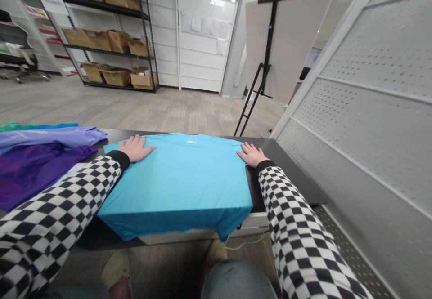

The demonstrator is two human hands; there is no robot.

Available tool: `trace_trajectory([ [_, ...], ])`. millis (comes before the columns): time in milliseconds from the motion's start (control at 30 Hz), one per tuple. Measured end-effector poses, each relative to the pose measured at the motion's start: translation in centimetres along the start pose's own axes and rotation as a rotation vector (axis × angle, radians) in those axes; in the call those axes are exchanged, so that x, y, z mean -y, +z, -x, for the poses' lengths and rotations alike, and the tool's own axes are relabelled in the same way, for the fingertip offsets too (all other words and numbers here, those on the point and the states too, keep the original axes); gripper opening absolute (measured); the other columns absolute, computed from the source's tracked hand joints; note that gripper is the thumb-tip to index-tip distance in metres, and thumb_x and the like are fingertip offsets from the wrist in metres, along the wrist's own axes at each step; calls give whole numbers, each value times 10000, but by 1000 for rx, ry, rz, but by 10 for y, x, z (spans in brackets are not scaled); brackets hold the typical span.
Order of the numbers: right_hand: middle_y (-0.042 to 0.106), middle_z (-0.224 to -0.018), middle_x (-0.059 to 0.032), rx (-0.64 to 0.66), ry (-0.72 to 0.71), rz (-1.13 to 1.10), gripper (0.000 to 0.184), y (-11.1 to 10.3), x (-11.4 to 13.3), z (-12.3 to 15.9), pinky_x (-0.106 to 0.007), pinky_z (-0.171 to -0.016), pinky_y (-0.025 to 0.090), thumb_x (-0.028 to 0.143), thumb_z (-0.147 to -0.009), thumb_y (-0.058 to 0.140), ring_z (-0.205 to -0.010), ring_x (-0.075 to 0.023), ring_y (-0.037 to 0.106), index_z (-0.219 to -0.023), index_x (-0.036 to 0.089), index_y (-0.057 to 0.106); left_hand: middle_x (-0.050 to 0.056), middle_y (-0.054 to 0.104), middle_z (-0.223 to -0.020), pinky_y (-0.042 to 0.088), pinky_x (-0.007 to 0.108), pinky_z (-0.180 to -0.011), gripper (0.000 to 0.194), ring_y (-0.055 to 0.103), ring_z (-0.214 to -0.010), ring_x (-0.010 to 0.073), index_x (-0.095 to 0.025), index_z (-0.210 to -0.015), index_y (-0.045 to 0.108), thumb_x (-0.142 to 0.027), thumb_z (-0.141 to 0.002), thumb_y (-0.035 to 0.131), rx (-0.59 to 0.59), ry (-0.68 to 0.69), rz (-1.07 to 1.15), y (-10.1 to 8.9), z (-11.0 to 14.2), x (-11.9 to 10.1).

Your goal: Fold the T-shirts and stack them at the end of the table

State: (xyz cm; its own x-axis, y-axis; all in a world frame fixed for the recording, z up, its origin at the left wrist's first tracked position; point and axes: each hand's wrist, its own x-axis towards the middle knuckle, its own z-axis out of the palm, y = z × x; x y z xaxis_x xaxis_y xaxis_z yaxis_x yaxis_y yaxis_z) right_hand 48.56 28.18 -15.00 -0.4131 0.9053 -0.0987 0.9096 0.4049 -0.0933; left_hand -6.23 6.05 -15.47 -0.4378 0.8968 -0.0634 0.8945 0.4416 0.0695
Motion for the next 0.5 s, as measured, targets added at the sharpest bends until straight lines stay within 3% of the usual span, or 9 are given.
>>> trace_trajectory([
  [100, 198, -1925, -142, 1, -18, -4, 882, -1, 0, 1, -752, -1396, 124, 746, -1134, 279, -1783, -407, 181, -1836, 214, 315, 244, 167, -1916, 183, 648, -1397, 1132, 181, -1780, 438, -68, -1846, 265, -852, -1029, 229, -6, -1, 8, 3, -5, 1],
  [200, 303, -1895, -159, -75, -27, -27, 796, -3, -2, 7, -703, -1411, 136, 675, -1164, 286, -1767, -374, 258, -1807, 214, 377, 258, 197, -1905, 160, 679, -1400, 1114, 199, -1771, 458, -52, -1836, 289, -828, -1038, 244, -52, 31, 42, 3, -5, 5],
  [300, 485, -1790, -234, -234, 155, -48, 733, -10, -10, 12, -603, -1380, 313, 578, -1176, 344, -1669, -363, 460, -1762, 149, 438, 284, 268, -1878, 133, 724, -1395, 1059, 253, -1747, 491, -3, -1818, 304, -748, -1069, 233, -179, 48, 98, -3, 3, 1],
  [367, 611, -1657, -270, -291, 328, -48, 672, -17, -18, 16, -560, -1283, 452, 549, -1157, 427, -1546, -383, 597, -1662, 129, 571, 287, 298, -1867, 143, 711, -1401, 1014, 263, -1746, 484, 16, -1794, 355, -699, -1083, 239, -259, 109, 118, -6, 16, -10],
  [433, 705, -1507, -267, -269, 412, -46, 579, -23, -25, 20, -536, -1170, 539, 559, -1117, 536, -1405, -399, 698, -1468, 144, 736, 251, 347, -1859, 159, 671, -1415, 955, 289, -1749, 447, -34, -1758, 467, -685, -1083, 287, -253, 241, 131, -7, 35, -26],
  [500, 772, -1361, -244, -234, 403, -45, 475, -26, -29, 23, -483, -1073, 585, 552, -1058, 661, -1260, -382, 765, -1258, 154, 827, 197, 444, -1824, 172, 645, -1425, 868, 373, -1724, 405, -124, -1699, 590, -683, -1083, 343, -178, 390, 161, -6, 57, -42],
])
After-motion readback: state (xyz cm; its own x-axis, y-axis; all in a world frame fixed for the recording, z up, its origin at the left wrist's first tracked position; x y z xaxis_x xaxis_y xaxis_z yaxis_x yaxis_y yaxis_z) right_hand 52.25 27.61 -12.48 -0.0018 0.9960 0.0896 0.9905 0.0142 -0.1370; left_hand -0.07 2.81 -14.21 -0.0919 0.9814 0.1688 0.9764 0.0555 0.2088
